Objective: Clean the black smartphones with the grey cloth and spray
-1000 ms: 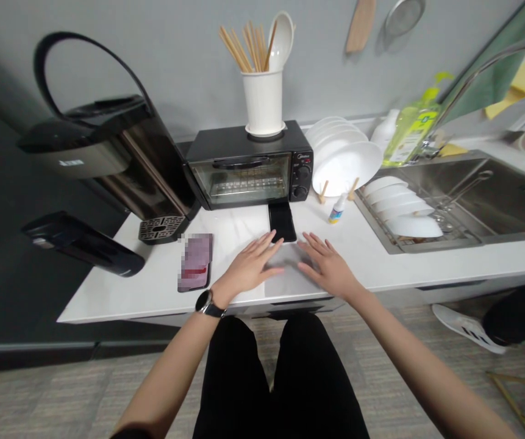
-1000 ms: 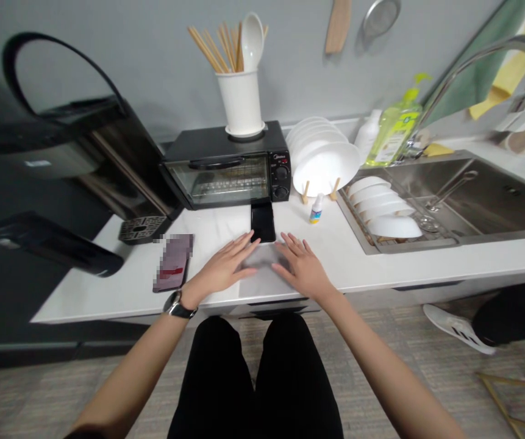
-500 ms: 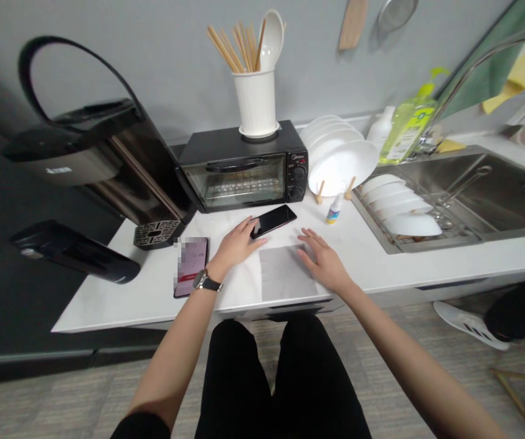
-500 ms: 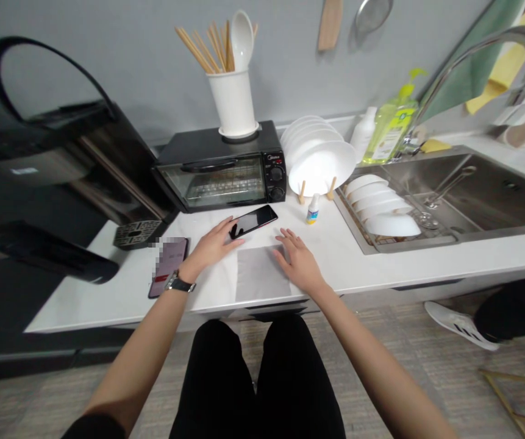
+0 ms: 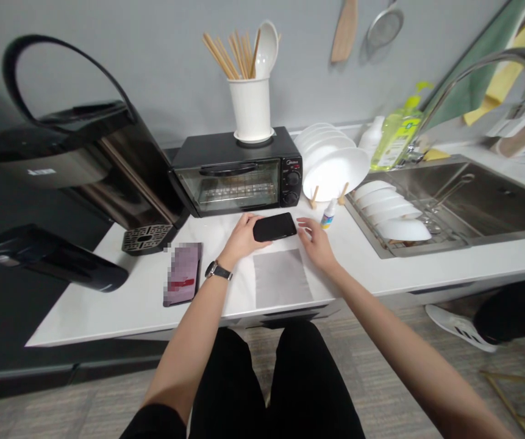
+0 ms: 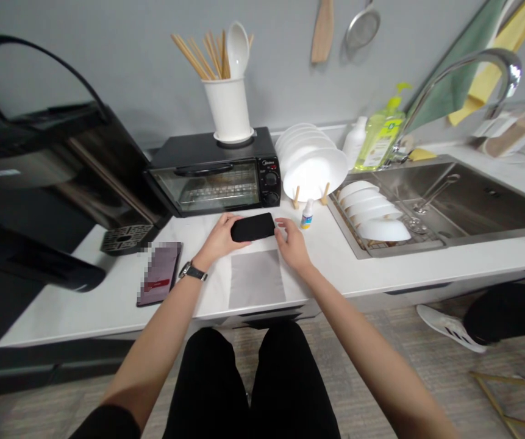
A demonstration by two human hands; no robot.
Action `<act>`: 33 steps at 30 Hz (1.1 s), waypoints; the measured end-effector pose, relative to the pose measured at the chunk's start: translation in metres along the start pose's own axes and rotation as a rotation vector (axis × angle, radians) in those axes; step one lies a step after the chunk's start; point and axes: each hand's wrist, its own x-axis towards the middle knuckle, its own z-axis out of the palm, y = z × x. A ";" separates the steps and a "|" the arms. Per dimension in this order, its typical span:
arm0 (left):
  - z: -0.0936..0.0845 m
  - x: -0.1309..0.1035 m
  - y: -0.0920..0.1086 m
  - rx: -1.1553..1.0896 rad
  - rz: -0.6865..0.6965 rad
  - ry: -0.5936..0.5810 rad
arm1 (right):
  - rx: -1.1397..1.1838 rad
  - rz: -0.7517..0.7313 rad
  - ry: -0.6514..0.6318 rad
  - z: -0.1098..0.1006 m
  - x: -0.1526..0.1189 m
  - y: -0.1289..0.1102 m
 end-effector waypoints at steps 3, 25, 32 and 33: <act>-0.002 -0.001 0.003 -0.015 0.118 -0.061 | 0.122 0.086 0.002 0.014 0.035 0.005; -0.013 -0.001 0.028 0.245 0.333 0.047 | 0.902 0.600 -0.049 0.025 0.036 -0.003; -0.014 -0.002 0.026 0.277 0.342 0.069 | 0.951 0.555 -0.153 0.022 0.038 -0.002; -0.015 -0.002 0.024 0.271 0.325 0.081 | 0.958 0.503 -0.144 0.024 0.038 -0.003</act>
